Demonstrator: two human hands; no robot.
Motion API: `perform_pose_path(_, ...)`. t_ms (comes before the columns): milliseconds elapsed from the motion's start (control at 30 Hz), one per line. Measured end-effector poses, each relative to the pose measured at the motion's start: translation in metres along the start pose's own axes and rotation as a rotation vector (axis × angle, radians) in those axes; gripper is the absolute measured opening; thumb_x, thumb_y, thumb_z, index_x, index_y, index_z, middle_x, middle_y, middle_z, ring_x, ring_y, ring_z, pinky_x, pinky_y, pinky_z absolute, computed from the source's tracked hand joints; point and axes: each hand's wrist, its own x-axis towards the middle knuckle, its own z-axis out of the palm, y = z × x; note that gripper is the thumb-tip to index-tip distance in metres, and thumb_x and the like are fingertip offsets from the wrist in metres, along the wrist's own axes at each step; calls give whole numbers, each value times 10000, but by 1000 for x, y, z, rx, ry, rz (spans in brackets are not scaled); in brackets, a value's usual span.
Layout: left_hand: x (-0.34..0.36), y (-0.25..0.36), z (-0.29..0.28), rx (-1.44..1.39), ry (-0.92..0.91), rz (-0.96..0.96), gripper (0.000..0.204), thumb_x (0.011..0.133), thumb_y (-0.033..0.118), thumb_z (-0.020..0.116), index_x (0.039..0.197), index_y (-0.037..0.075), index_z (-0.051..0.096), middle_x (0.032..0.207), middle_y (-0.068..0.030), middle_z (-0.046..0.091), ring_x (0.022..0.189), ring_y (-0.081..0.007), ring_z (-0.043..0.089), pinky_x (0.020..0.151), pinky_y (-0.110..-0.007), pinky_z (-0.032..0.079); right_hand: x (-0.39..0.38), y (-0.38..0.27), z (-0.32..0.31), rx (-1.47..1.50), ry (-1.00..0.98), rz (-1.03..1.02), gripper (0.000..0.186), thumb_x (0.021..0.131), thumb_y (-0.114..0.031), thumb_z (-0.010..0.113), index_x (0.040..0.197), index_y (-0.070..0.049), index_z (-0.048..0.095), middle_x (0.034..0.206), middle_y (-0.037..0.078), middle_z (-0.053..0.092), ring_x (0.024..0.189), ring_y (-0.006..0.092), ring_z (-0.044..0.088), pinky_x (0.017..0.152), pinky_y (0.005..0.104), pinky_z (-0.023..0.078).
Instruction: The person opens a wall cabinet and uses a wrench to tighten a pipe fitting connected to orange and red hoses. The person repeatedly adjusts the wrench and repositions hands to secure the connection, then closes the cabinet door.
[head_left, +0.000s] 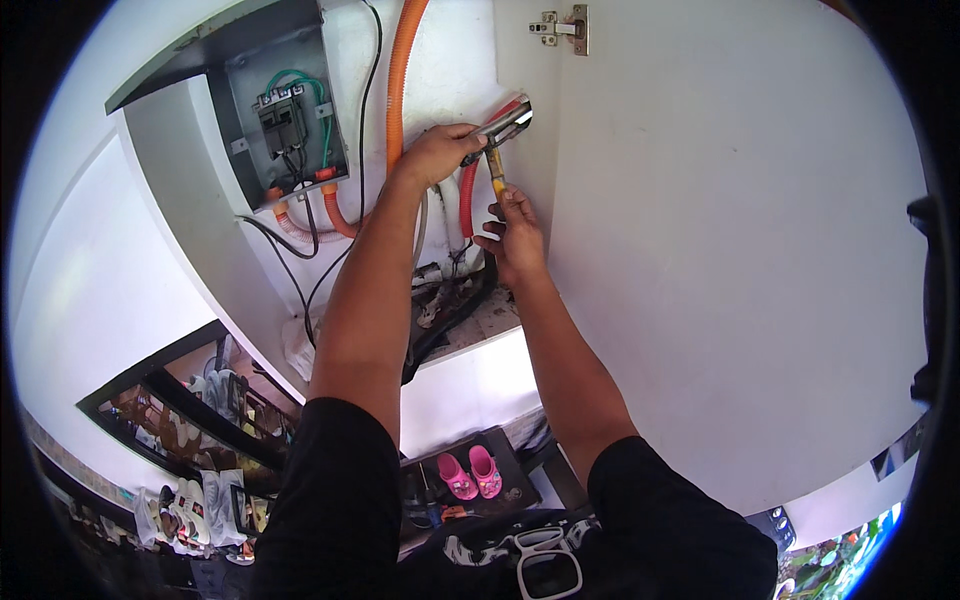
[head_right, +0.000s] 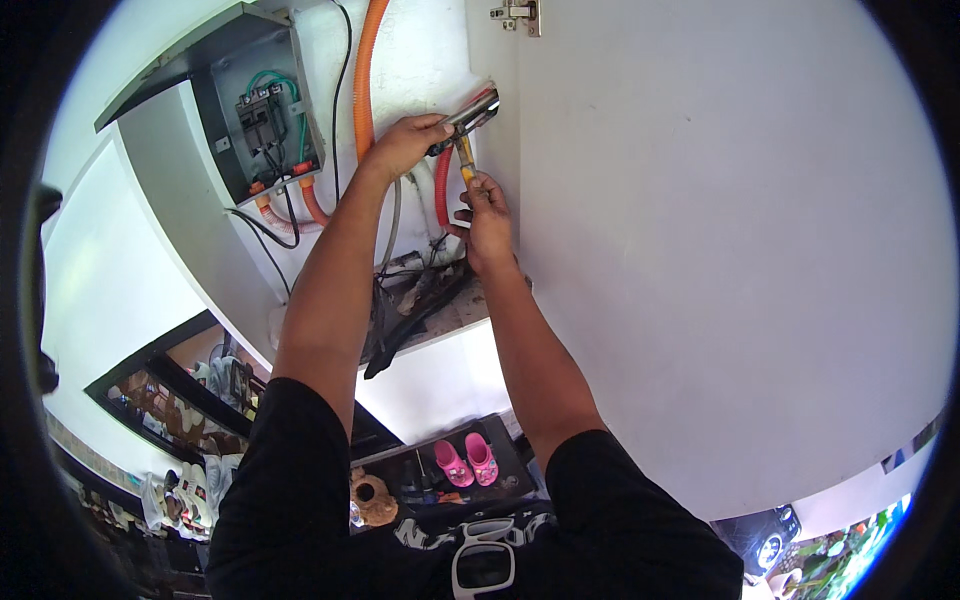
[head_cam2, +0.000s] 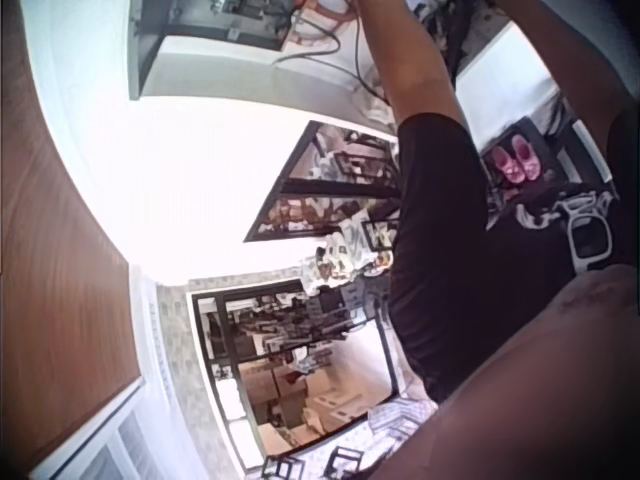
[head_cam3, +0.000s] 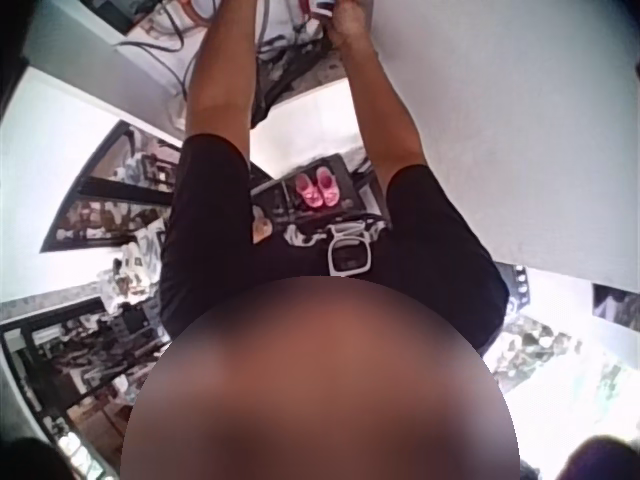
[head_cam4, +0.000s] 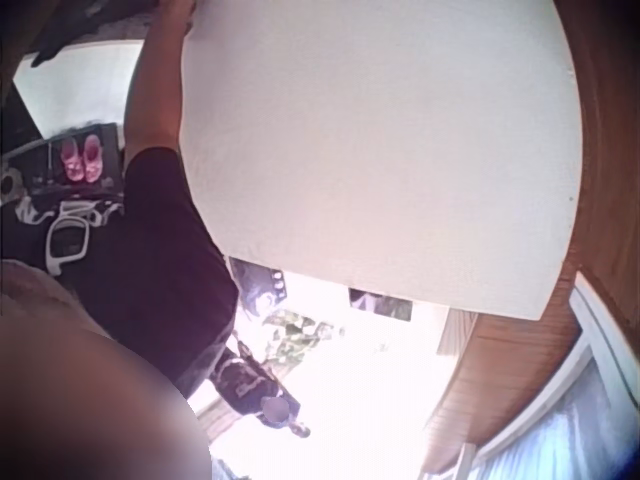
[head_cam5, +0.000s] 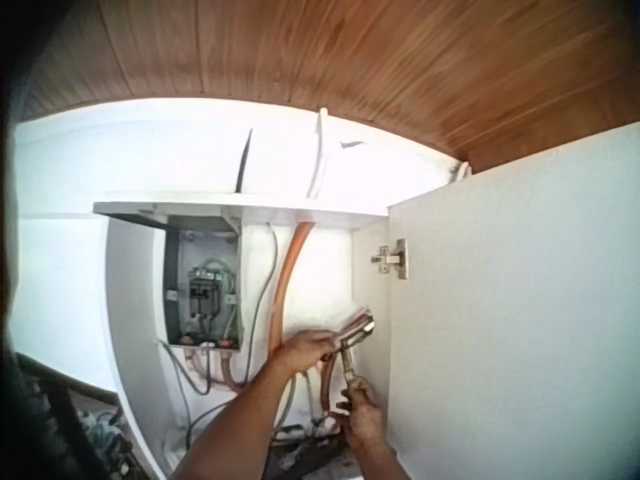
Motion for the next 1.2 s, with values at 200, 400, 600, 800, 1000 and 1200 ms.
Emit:
perform_pose_path(200, -13, 12, 1, 59, 4, 73, 439, 1000, 384, 674, 1324, 90, 689, 1113, -163, 753, 1051, -239, 691, 965, -364, 514, 19, 23, 5, 190, 85, 111, 494, 992, -533, 666, 1336, -201, 539, 1035, 36, 573, 777, 188, 591, 688, 419, 599)
perform_pose_path(400, -15, 10, 4, -63, 32, 147, 466, 945, 253, 761, 1354, 60, 649, 1200, -113, 735, 1098, -195, 666, 981, -343, 505, 66, 33, 5, 384, 64, 171, 510, 977, -544, 684, 1338, -213, 541, 1107, 40, 578, 877, 227, 590, 840, 490, 558)
perform_pose_path(600, -15, 10, 3, -28, 32, 170, 492, 946, 243, 773, 1371, 42, 627, 1217, -86, 710, 1155, -181, 629, 1034, -336, 479, 76, 21, 4, 430, 61, 241, 368, 999, -463, 668, 1239, -203, 566, 1089, 27, 592, 848, 201, 578, 810, 431, 569)
perform_pose_path(800, -13, 12, 1, 33, -11, 33, 454, 1004, 374, 693, 1335, 63, 687, 1163, -86, 741, 1107, -176, 649, 1013, -330, 483, 27, 16, 1, 416, 29, 144, 323, 999, -366, 658, 1241, -171, 569, 1075, 48, 625, 844, 241, 601, 766, 425, 572)
perform_pose_path(1000, -13, 9, -2, 0, -47, 7, 455, 922, 187, 655, 1360, 65, 672, 1134, -76, 740, 1026, -160, 654, 963, -310, 500, -7, 5, 13, -808, 185, -663, 433, 995, -352, 674, 1337, -113, 557, 869, 58, 680, 641, 216, 617, 623, 418, 564)
perform_pose_path(1200, -19, 14, -3, 37, -10, 52, 523, 849, 92, 655, 1372, 93, 660, 1092, -81, 739, 1014, -175, 671, 933, -316, 520, -17, -32, 22, 590, -210, 162, 453, 1055, -295, 606, 1452, -129, 465, 849, 76, 675, 589, 177, 598, 624, 408, 574)
